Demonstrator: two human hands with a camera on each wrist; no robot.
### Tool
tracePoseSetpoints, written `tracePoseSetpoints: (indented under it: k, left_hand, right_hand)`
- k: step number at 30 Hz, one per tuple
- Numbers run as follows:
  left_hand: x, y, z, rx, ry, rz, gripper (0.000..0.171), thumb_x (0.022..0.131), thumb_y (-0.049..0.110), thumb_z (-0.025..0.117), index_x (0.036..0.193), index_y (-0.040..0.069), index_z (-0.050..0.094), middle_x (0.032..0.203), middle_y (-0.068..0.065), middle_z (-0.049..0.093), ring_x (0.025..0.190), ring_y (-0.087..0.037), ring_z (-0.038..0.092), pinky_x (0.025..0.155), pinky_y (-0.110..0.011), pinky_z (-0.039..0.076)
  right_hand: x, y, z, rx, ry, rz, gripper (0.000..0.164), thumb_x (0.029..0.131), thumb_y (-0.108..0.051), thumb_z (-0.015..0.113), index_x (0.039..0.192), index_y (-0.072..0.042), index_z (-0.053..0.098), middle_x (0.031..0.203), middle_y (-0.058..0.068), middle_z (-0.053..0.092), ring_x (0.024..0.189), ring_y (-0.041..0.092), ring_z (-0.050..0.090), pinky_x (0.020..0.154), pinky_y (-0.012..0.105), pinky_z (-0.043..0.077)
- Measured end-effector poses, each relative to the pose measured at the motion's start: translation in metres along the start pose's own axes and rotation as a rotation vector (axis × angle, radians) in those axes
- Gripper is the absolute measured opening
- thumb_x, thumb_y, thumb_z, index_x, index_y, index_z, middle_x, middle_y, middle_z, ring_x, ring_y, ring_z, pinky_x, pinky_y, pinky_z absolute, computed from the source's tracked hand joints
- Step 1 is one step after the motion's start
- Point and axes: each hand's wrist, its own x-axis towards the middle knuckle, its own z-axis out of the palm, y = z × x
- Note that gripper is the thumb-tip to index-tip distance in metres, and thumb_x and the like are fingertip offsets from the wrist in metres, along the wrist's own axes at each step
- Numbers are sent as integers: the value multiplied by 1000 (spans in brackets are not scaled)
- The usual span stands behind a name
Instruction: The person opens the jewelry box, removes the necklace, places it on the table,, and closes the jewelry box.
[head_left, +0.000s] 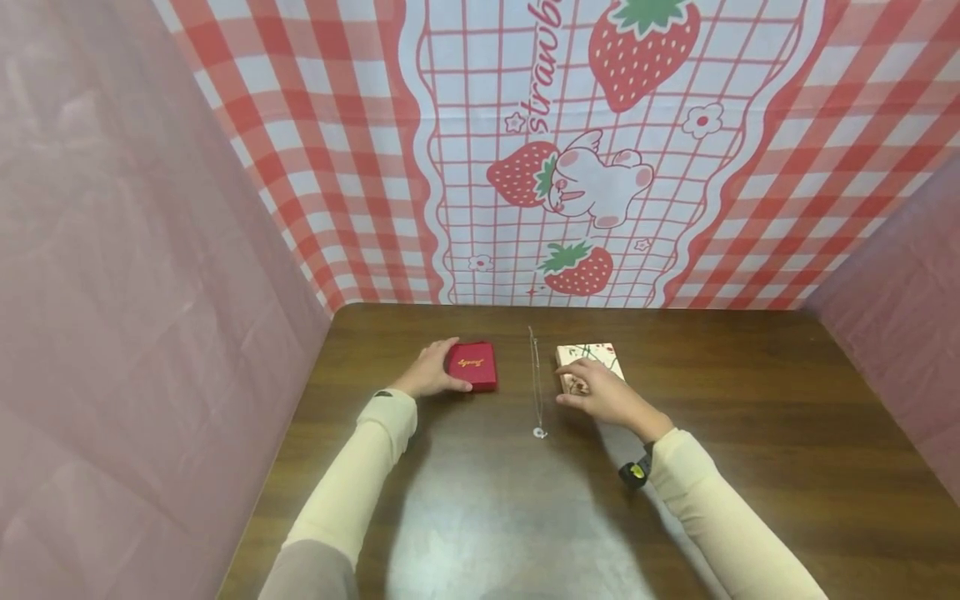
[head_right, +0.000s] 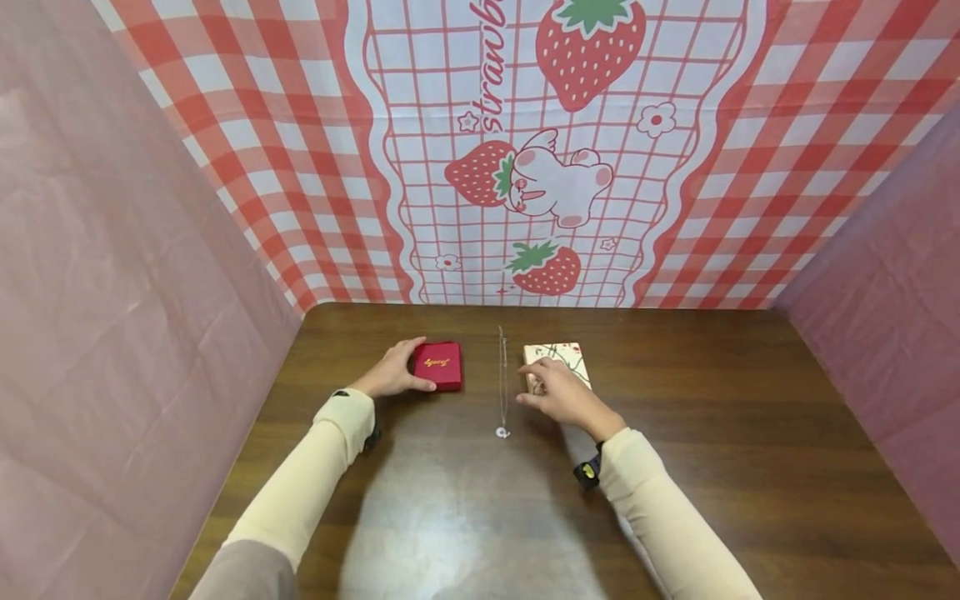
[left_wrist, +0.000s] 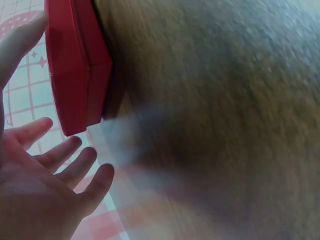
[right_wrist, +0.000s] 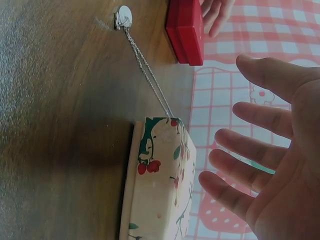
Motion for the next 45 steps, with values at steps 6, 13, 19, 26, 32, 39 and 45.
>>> tracePoseSetpoints:
  k: [6,13,19,26,32,39,45]
  left_hand:
    - [0,5,-1,2,70,17,95,73,37,84,150,10,34,155,-19,33,144,-40,26,116,-61,24]
    - [0,18,-1,-40,153,60,92,74,36,84,149,11,37,156,-17,32,145,-38,25,117,-61,19]
    - [1,30,-1,-61,226,98,90,75,35,83,149,11,36,153,-13,38,144,-34,28,118,-59,18]
    - [5,39,3,-68,264,122,90,76,36,83,149,11,36,152,-13,40,144,-33,31,118,-58,21]
    - [6,52,8,-102,277,132,92,76,35,82,150,9,34,152,-14,39,143,-34,32,117,-57,25]
    - [6,67,13,-50,255,146,89,77,38,81,148,6,37,153,-15,38,143,-34,31,118,-55,23]
    - [8,74,24,-25,235,178,87,78,39,80,147,5,39,154,-15,37,143,-34,31,119,-52,24]
  right_hand:
    - [1,3,-2,-7,6,-20,48,84,-20,74,123,4,61,117,25,61,107,41,58,94,58,46]
    - [1,8,-6,-8,10,6,49,83,-20,75,124,3,61,119,26,60,109,42,57,94,57,46]
    - [1,11,-10,-18,8,23,51,82,-21,76,123,4,61,122,28,58,115,46,54,99,60,43]
    - [1,16,-15,-42,20,18,51,81,-23,76,123,4,61,121,29,59,115,46,54,99,60,43]
    - [2,22,-19,-65,17,27,53,82,-23,76,124,5,60,125,32,55,117,49,51,99,61,42]
    - [5,24,-21,-84,-7,53,59,81,-25,78,126,6,57,126,33,54,117,50,51,100,61,41]
    - [5,30,-22,-83,-33,103,74,77,-33,82,131,8,53,130,36,50,121,51,47,101,62,40]
